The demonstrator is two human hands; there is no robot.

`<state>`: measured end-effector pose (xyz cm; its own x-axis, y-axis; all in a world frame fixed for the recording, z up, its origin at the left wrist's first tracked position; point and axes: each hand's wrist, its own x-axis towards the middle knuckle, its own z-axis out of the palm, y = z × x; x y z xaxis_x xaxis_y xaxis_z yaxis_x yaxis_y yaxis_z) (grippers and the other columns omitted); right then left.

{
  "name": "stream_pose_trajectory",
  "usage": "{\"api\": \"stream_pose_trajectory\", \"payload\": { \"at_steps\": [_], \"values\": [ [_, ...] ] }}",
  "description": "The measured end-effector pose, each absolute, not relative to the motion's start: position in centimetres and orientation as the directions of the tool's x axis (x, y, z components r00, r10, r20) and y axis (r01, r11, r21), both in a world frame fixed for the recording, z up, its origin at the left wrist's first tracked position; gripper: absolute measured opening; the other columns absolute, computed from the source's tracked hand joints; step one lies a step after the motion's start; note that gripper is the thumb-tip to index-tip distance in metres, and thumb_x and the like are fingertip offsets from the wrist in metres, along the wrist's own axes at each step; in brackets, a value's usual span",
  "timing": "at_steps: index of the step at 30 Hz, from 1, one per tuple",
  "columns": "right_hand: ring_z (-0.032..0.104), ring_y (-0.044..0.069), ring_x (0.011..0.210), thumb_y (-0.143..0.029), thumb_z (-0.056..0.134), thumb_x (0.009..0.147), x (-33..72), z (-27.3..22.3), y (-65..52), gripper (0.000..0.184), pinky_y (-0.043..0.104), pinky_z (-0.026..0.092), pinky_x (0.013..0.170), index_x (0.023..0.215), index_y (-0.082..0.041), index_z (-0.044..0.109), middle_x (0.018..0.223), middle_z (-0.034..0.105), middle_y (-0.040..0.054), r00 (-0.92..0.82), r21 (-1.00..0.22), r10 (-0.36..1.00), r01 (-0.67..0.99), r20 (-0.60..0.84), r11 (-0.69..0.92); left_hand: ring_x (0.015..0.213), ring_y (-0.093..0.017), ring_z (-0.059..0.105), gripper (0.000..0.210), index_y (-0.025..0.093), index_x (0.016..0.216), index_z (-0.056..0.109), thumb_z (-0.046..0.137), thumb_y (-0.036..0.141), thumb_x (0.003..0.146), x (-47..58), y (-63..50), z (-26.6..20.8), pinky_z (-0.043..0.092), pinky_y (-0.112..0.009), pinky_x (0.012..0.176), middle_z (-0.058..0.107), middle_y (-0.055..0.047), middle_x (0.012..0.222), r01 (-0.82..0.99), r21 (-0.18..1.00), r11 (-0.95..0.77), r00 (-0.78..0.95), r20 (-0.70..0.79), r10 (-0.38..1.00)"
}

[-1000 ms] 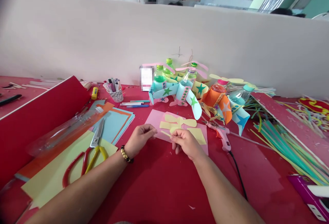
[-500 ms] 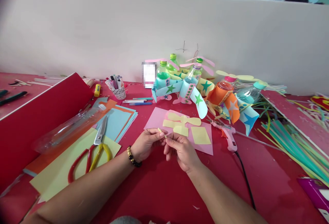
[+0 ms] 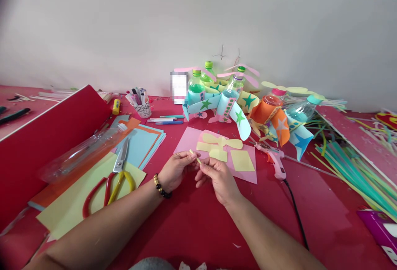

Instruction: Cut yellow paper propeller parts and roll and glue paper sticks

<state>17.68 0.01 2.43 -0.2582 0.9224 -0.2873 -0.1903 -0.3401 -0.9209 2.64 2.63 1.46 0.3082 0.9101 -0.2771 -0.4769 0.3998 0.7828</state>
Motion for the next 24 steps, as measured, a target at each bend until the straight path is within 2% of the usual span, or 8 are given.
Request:
{"api": "stream_pose_trajectory", "payload": {
  "at_steps": [4, 10, 19, 24],
  "values": [
    [0.065, 0.016, 0.053, -0.036, 0.06, 0.082, 18.1, 2.6, 0.1, 0.021, 0.025, 0.048, 0.053, 0.086, -0.015, 0.06, 0.066, 0.068, 0.0032, -0.246, -0.93, 0.923, -0.143, -0.297, -0.337, 0.063, -0.011, 0.056, 0.027, 0.01, 0.074, 0.067, 0.076, 0.035, 0.066, 2.5, 2.8, 1.4, 0.045, -0.026, 0.066, 0.062, -0.003, 0.067, -0.464, 0.792, 0.398, 0.301, -0.281, 0.911],
    [0.066, 0.017, 0.053, -0.039, 0.061, 0.081, 18.5, 2.4, 0.5, 0.024, 0.023, 0.045, 0.05, 0.082, -0.015, 0.059, 0.066, 0.069, 0.0041, -0.221, -0.939, 0.924, -0.081, -0.311, -0.335, 0.069, -0.013, 0.059, 0.025, 0.011, 0.072, 0.066, 0.076, 0.033, 0.067, 2.5, 2.8, 1.4, 0.049, -0.03, 0.074, 0.064, -0.004, 0.075, -0.452, 0.8, 0.394, 0.326, -0.262, 0.908],
    [0.066, 0.017, 0.051, -0.037, 0.061, 0.08, 18.8, 2.2, 0.7, 0.023, 0.024, 0.045, 0.048, 0.08, -0.015, 0.061, 0.064, 0.069, 0.0046, -0.226, -0.939, 0.92, -0.058, -0.319, -0.34, 0.064, -0.012, 0.06, 0.025, 0.012, 0.076, 0.061, 0.076, 0.029, 0.066, 2.3, 3.1, 1.7, 0.049, -0.029, 0.07, 0.063, -0.001, 0.067, -0.406, 0.855, 0.321, 0.312, -0.201, 0.929],
    [0.065, 0.017, 0.05, -0.038, 0.061, 0.08, 18.9, 2.3, 0.8, 0.023, 0.025, 0.047, 0.049, 0.081, -0.015, 0.062, 0.062, 0.068, 0.0036, -0.241, -0.947, 0.923, -0.043, -0.3, -0.319, 0.065, -0.012, 0.06, 0.027, 0.013, 0.078, 0.057, 0.078, 0.026, 0.064, 2.3, 3.1, 1.8, 0.048, -0.026, 0.069, 0.065, -0.001, 0.07, -0.36, 0.892, 0.274, 0.33, -0.153, 0.931]
  ]
}}
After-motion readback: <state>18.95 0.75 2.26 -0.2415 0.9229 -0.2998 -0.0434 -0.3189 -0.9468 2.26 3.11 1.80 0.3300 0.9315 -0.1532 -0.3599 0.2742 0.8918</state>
